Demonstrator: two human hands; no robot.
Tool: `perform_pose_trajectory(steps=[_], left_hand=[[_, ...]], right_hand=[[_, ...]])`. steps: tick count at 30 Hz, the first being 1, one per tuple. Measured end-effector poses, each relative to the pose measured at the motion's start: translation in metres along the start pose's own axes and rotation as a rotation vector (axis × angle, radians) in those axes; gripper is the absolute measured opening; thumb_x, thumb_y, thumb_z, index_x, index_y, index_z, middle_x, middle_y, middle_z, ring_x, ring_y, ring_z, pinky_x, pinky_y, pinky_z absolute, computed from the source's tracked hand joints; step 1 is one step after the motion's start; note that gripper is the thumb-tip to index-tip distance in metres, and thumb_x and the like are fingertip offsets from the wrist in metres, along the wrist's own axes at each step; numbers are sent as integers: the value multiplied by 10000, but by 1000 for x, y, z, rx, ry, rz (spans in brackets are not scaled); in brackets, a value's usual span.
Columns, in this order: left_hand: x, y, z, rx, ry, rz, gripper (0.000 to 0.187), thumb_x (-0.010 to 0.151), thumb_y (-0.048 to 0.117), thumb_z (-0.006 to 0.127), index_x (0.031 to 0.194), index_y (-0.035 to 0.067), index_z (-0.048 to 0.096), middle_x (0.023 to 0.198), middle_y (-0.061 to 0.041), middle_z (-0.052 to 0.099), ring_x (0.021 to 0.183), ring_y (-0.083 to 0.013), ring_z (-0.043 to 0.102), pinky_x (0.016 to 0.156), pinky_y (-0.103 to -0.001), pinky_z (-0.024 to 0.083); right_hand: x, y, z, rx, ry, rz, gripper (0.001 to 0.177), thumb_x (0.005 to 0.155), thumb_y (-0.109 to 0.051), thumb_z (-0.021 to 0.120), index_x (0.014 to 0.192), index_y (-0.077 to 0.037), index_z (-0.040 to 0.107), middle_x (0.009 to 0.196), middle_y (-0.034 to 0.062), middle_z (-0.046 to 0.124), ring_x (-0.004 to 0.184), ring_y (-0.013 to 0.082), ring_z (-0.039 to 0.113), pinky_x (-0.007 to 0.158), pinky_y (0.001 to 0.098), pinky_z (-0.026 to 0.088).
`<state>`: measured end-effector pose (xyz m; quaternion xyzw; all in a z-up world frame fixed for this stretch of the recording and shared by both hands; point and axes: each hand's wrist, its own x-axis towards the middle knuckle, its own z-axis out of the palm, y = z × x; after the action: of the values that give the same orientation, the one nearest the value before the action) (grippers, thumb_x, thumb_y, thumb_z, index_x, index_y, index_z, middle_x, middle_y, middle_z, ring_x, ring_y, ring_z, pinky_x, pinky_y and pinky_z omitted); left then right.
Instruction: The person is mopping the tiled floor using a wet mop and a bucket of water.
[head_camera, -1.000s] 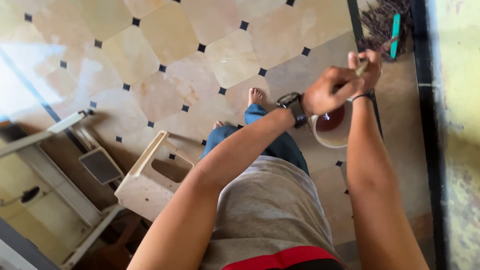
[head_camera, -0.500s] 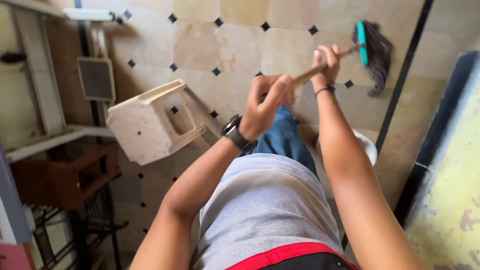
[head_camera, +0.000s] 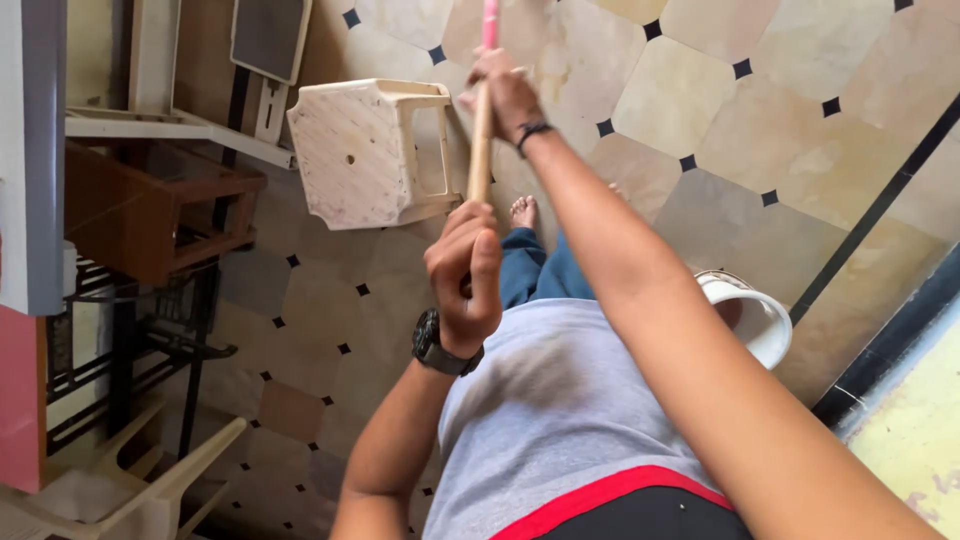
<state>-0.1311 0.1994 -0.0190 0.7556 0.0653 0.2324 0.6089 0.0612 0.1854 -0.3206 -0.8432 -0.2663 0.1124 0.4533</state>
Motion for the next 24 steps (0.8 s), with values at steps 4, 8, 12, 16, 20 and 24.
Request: perform_pose_trajectory(steps=[4,8,12,16,20,24], left_hand=[[-35,-12,-23,59,136,43,410,1054,139,462,682,-32,445,688,-130,473,698,-269,500,928,-440,515],[-70,4,-27,12,244,114,492,1067,214,464,631,-8,420,624,-104,450,627,-252,481,782,-413,492],[-101,28,-28,-121,301,174,598,1092,355,455,603,17,387,563,-91,409,537,-238,440,622,-378,416],[-121,44,-24,-361,330,177,611,1067,400,507,602,29,366,518,-73,359,478,-200,342,560,-376,329],[-133,51,-13,-477,241,187,540,1074,346,447,633,45,369,501,-70,360,467,-188,325,493,-356,318],[-142,45,13,-561,119,167,457,1072,287,384,676,62,347,508,-67,340,402,-160,296,466,-357,356]], right_hand=[[-30,-53,29,-107,-94,-384,265,845,-286,852,909,-102,673,1200,133,677,1159,373,651,995,443,522],[-60,-89,28,-21,-409,-297,227,935,-245,765,917,-55,643,1041,134,666,927,352,673,829,449,548],[-100,-94,11,-71,-442,-478,75,770,-133,693,729,-87,650,850,91,668,825,338,664,740,449,542],[-142,-92,-21,-46,-403,-442,119,774,-156,684,673,-94,682,748,100,672,783,326,666,748,447,543],[-191,-81,-58,-25,-289,-318,197,857,-185,691,687,-87,708,707,128,684,712,359,652,722,466,535],[-242,-52,-113,-108,-163,-115,271,865,-225,686,628,-94,686,654,169,655,654,380,667,665,476,547]])
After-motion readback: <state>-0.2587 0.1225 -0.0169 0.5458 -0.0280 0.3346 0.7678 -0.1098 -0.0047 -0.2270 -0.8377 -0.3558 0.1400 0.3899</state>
